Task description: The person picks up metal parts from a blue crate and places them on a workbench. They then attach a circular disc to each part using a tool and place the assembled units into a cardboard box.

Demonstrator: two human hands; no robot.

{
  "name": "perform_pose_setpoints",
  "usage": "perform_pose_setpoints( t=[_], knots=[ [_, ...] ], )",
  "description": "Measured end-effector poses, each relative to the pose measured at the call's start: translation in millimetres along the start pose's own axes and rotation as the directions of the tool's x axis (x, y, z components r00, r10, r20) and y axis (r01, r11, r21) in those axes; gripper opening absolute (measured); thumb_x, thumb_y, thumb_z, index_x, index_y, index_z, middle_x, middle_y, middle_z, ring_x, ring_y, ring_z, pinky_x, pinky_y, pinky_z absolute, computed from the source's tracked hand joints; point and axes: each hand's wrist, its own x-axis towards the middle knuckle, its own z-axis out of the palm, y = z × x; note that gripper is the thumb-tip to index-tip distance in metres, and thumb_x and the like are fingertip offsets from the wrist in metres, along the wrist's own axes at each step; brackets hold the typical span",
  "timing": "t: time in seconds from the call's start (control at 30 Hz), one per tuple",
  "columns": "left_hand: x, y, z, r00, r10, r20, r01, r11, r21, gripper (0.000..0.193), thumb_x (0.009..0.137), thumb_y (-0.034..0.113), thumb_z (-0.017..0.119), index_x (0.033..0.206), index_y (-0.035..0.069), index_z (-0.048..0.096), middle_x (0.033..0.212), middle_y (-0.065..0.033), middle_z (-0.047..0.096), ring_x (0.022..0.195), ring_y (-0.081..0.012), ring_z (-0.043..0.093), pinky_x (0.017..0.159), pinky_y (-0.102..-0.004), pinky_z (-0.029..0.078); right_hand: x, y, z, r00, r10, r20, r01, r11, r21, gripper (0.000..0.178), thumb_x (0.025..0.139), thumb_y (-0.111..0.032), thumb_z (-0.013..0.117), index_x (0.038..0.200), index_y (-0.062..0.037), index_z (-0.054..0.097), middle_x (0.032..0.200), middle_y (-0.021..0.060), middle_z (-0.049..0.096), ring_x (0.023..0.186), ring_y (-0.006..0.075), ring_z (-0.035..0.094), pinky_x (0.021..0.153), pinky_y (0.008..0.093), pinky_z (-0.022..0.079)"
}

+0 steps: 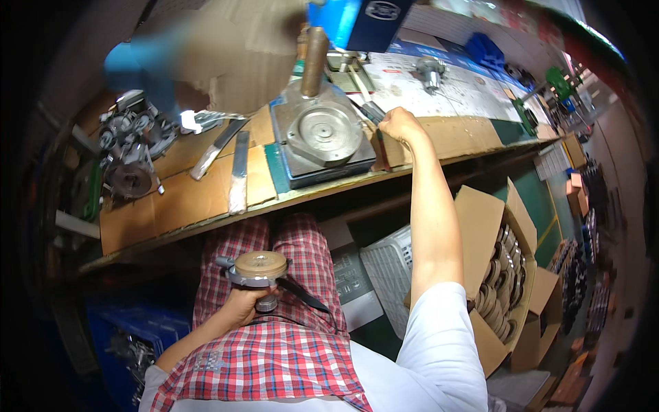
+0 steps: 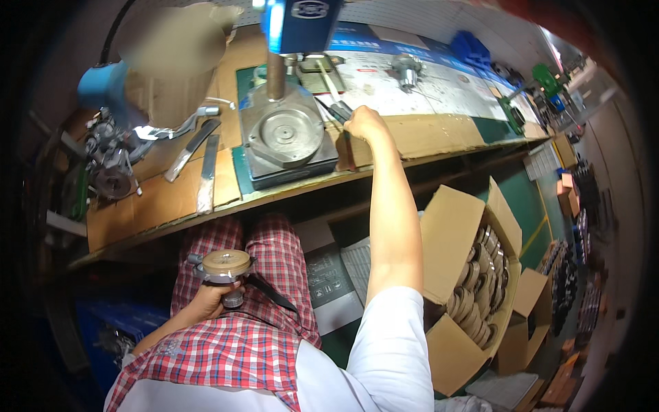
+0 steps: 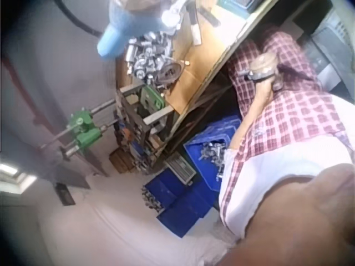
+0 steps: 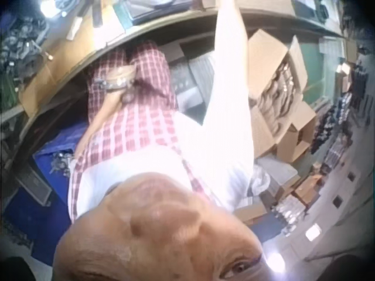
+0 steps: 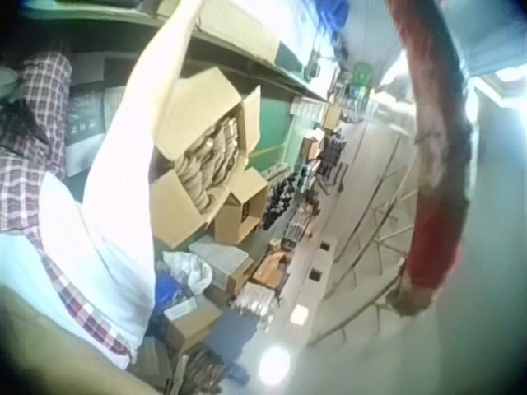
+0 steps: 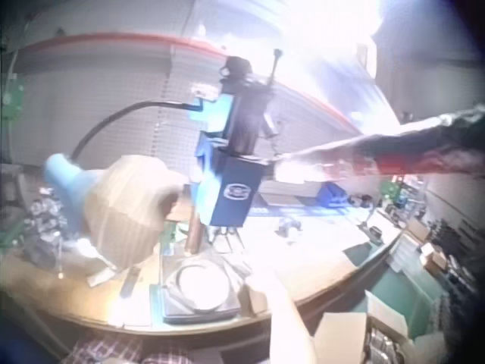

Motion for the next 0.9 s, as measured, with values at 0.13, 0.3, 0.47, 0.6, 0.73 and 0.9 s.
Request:
perform_pose_setpoints(
  t=[0.13,0.3,0.47,0.6,0.73,0.9],
  knots=[
    [0.4,7.9,5.1,0.998,-0.050,-0.031,0.050,0.999,0.002,0.027,0.088,-0.001,0.069,0.113,0.002,0.061,0.098,-0.0077,0.067,0.090,-0.0182,0.066,0.081,-0.0334,0.056,-22.7,19.6,-3.8,0.993,0.064,-0.098,-0.065,0.998,-0.008,0.026,0.082,-0.023,0.071,0.093,0.0003,0.072,0.089,0.0225,0.071,0.085,0.0331,0.070,0.080,0.0404,0.052],
    [-1.2,8.6,11.4,0.998,-0.066,-0.012,0.066,0.998,-0.002,0.028,0.087,-0.001,0.070,0.114,0.003,0.061,0.098,-0.0072,0.067,0.089,-0.0182,0.066,0.079,-0.0329,0.056,-36.3,22.3,10.7,0.977,0.009,-0.214,-0.016,0.999,-0.031,0.041,0.087,-0.036,0.068,0.114,-0.0059,0.067,0.110,0.0219,0.065,0.108,0.0369,0.060,0.094,0.0435,0.047],
    [-2.1,7.4,15.4,1.000,-0.010,0.002,0.010,1.000,0.003,0.036,0.086,-0.003,0.069,0.120,0.003,0.059,0.101,-0.0076,0.067,0.088,-0.0174,0.067,0.080,-0.0319,0.057,-46.2,16.2,28.6,0.956,0.125,-0.264,-0.155,0.984,-0.093,0.077,0.086,-0.054,0.064,0.143,-0.0048,0.044,0.140,0.0246,0.045,0.132,0.0431,0.039,0.109,0.0567,0.031],
    [1.6,1.5,9.2,0.999,-0.032,-0.034,0.033,0.999,0.005,0.033,0.085,-0.003,0.071,0.116,0.002,0.061,0.102,-0.0081,0.068,0.087,-0.0192,0.067,0.079,-0.0335,0.057,-43.4,22.6,53.6,0.948,0.117,-0.296,-0.164,0.976,-0.140,0.086,0.085,-0.061,0.061,0.145,-0.0025,0.040,0.147,0.0246,0.040,0.137,0.0426,0.035,0.111,0.0565,0.026],
    [1.1,1.7,10.1,1.000,-0.011,-0.006,0.011,1.000,0.004,0.034,0.084,-0.004,0.071,0.116,0.000,0.059,0.100,-0.0094,0.067,0.088,-0.0194,0.067,0.079,-0.0321,0.058,-38.4,31.2,61.0,0.844,-0.044,-0.535,-0.014,0.995,-0.103,0.054,0.091,-0.040,0.063,0.134,-0.0090,0.055,0.139,0.0196,0.048,0.130,0.0409,0.041,0.107,0.0550,0.030],
    [7.3,-9.6,6.9,0.998,0.059,0.007,-0.059,0.998,0.020,0.034,0.081,-0.004,0.074,0.113,0.000,0.061,0.100,-0.0091,0.067,0.087,-0.0176,0.066,0.078,-0.0314,0.057,-36.8,51.2,50.0,0.727,-0.108,-0.678,0.092,0.994,-0.060,0.026,0.092,-0.020,0.063,0.112,-0.0057,0.069,0.117,0.0168,0.062,0.110,0.0365,0.056,0.095,0.0477,0.043]
  ],
)
